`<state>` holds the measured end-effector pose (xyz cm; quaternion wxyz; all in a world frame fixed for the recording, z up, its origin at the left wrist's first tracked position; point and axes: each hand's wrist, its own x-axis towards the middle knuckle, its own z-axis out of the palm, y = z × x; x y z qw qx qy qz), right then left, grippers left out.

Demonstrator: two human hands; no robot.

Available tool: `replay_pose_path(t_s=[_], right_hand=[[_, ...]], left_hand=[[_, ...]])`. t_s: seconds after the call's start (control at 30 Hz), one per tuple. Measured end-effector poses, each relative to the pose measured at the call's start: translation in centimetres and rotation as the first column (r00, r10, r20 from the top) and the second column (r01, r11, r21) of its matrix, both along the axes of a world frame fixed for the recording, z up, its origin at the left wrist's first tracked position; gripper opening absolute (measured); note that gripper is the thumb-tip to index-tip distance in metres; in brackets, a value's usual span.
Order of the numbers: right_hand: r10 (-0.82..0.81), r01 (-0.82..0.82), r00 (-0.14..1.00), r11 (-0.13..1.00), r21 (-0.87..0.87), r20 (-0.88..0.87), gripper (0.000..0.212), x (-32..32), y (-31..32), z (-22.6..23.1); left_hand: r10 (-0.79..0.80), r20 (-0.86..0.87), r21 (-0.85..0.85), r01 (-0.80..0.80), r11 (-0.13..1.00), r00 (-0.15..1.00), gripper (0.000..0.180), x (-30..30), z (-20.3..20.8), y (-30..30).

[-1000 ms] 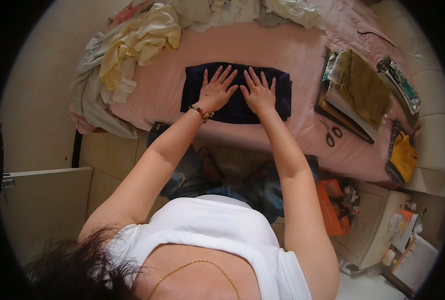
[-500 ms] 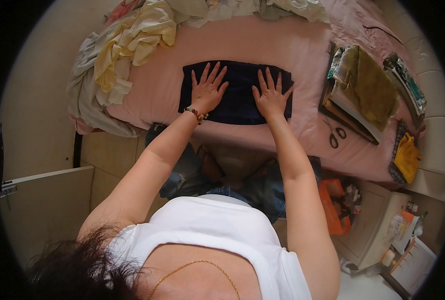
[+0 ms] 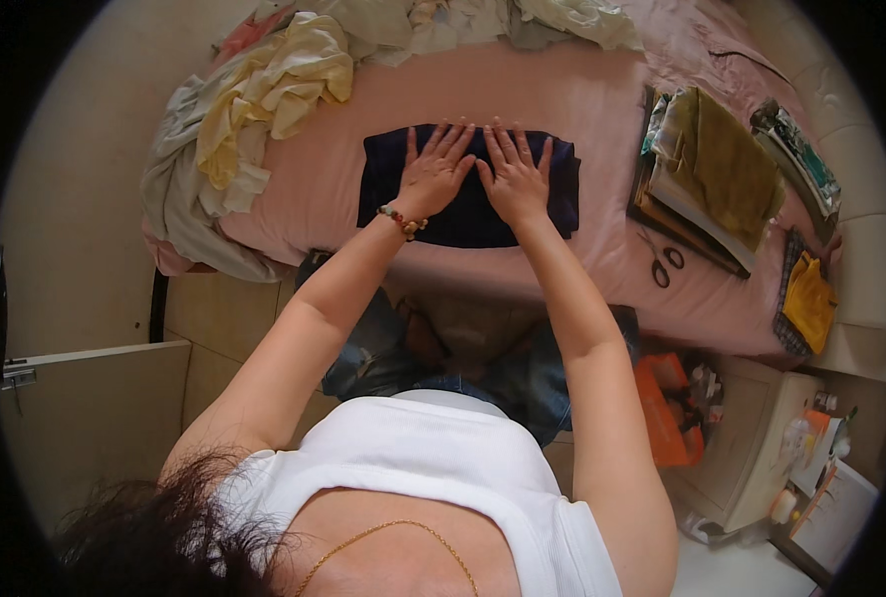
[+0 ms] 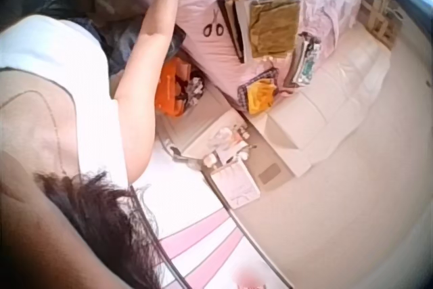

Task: The person uses scissors to cut a tag off a dark blue t-shirt, then folds the shirt neatly on the bed. Afterwards, the person picks up a yellow shirt and begins to fold it.

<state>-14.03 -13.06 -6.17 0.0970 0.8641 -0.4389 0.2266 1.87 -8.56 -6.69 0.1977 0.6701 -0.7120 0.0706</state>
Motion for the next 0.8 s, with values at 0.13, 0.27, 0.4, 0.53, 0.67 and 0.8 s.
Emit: replay_pose_path(t_s=[0.13, 0.27, 0.4, 0.53, 0.67, 0.8], right_hand=[[-0.003, 0.015, 0.998, 0.986, 0.168, -0.070, 0.053, 0.0, 0.4, -2.9], [-0.006, 0.029, 0.992, 0.983, 0.184, -0.128, 0.054, -0.1, 1.4, -4.1], [-0.009, 0.027, 0.995, 0.983, 0.180, -0.102, 0.052, 0.1, 0.8, -4.4], [-0.008, 0.026, 0.995, 0.981, 0.190, -0.095, 0.051, 0.1, 0.5, -4.0], [-0.011, 0.027, 0.997, 0.977, 0.213, -0.073, 0.052, -0.2, 0.3, -1.5], [-0.089, 0.091, 0.996, 0.991, 0.095, -0.026, 0.052, -2.3, 2.4, 0.3]], left_hand=[[-0.033, 0.050, 0.067, 0.029, 0.997, 0.998, 0.053, -1.4, -2.4, 0.2], [-0.034, 0.078, 0.095, 0.027, 0.995, 0.996, 0.054, -1.5, -3.5, 1.0], [-0.020, 0.079, 0.110, 0.011, 0.994, 0.997, 0.054, -1.7, -3.5, 0.4], [-0.029, 0.120, 0.131, 0.013, 0.991, 0.992, 0.054, -1.5, -3.4, -0.1], [-0.067, 0.051, 0.107, 0.061, 0.992, 0.996, 0.054, -0.5, -1.1, -0.3], [-0.045, 0.065, -0.039, 0.047, 0.998, 0.997, 0.052, 0.4, 0.6, 2.7]])
